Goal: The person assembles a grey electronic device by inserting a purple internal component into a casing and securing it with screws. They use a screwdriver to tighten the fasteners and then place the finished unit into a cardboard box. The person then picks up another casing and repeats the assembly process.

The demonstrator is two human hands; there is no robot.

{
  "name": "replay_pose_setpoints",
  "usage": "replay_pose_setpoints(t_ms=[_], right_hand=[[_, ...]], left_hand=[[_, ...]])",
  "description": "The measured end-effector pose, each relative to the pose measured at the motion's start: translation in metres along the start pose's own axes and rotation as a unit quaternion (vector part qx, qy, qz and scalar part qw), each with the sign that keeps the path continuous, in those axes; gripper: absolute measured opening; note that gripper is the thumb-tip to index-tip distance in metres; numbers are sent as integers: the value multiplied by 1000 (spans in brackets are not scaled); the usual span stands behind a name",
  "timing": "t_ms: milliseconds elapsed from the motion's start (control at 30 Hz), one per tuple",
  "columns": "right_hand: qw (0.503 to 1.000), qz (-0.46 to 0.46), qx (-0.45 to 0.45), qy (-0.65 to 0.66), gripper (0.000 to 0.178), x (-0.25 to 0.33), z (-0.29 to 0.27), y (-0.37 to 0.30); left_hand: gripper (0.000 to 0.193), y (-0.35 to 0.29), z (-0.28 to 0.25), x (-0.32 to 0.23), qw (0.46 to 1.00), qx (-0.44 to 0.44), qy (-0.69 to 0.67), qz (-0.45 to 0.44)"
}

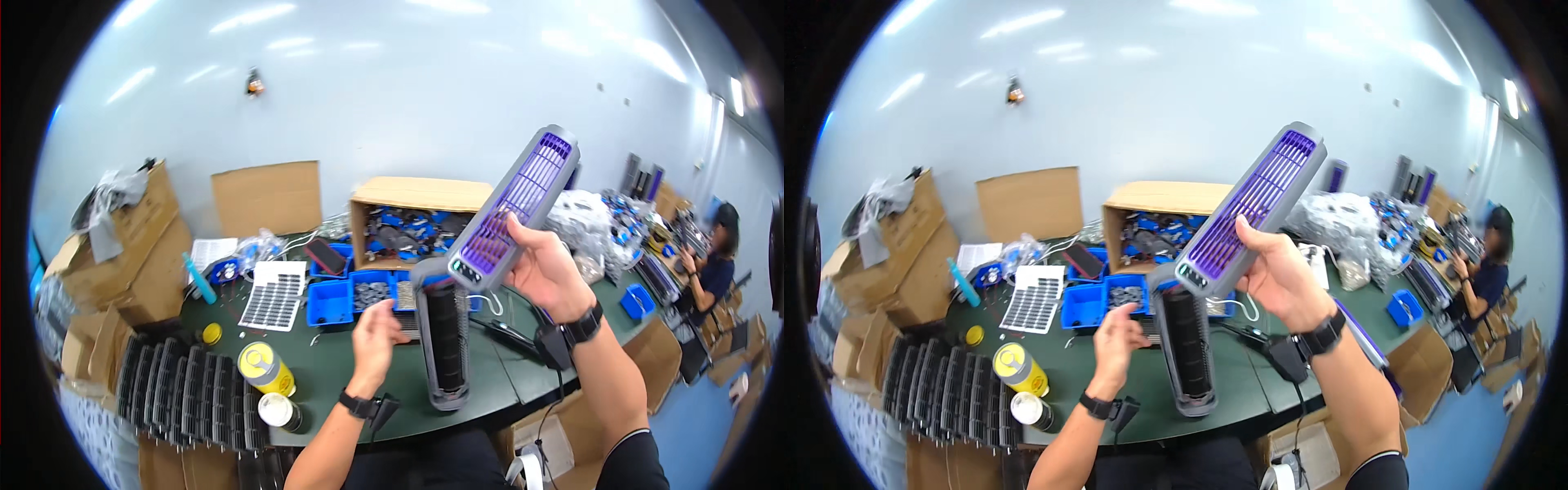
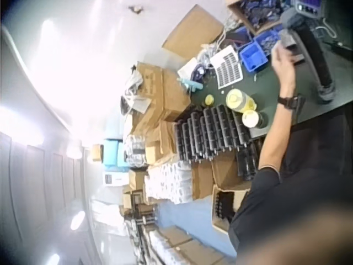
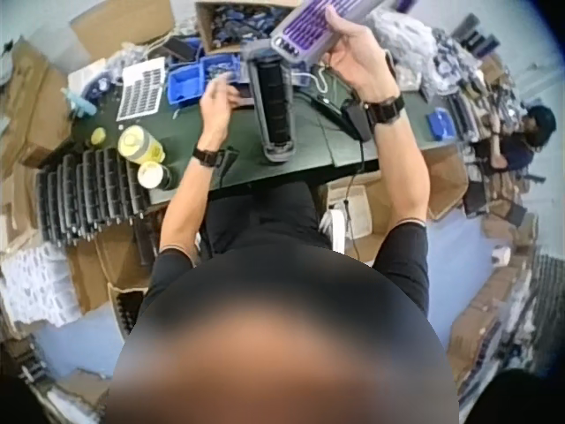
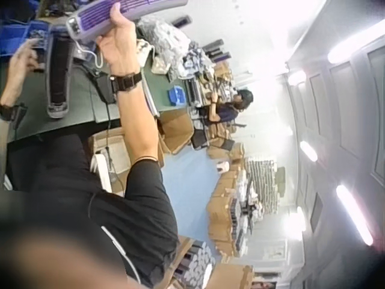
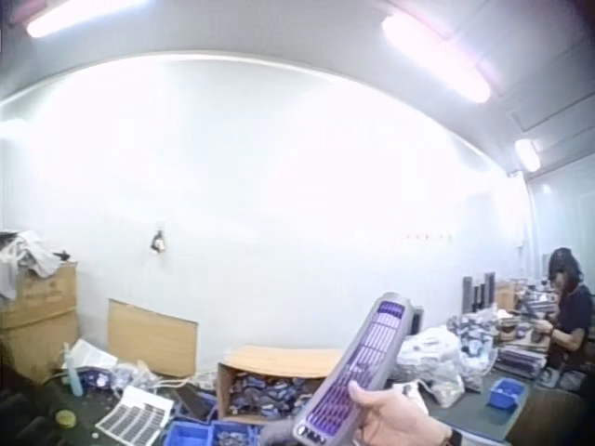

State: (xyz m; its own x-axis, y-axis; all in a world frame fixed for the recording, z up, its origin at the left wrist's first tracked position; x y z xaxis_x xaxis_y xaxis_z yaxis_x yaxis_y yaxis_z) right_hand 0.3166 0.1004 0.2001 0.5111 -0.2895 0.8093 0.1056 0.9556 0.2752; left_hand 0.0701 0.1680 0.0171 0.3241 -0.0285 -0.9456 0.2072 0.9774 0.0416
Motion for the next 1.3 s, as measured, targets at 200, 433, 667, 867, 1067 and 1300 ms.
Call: replay_pose_setpoints(t_ms=[200, 433, 667, 867, 1067, 1300], right_hand=[[995, 90, 37, -1, 40, -14, 26, -27], [997, 53, 28, -53, 41, 11, 16, -31], [998, 59, 15, 3, 39, 15, -9, -26], [1000, -19, -8, -23, 30, -19, 17, -18], [998, 12, 26, 48, 29, -89, 73, -39], [788, -102, 168, -583, 44, -37, 60, -91]], left_hand=[[38, -38, -83, 16, 993, -99, -54, -39], [37, -37, -24, 22, 999, -14, -25, -43], [26, -44, -18, -5, 1000, 10, 5, 19], [76, -74, 69, -156, 887, 42, 340, 310], [110, -78, 81, -158, 826, -10, 493, 273], [100, -90, 52, -158, 819, -53, 499, 279]])
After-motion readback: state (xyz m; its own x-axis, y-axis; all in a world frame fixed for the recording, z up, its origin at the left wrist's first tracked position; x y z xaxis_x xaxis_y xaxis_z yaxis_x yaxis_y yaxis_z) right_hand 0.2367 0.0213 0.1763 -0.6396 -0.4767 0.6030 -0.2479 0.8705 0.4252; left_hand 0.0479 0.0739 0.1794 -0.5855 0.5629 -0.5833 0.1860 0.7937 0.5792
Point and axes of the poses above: each hand's wrist, its own y-axis towards the middle knuckle, its own z-axis out of the palm, x = y × z, the point moved 10 cm from there along y, towards the middle knuckle, and after that the axes turned 12 degrees about -z, right-handed, at the moved point
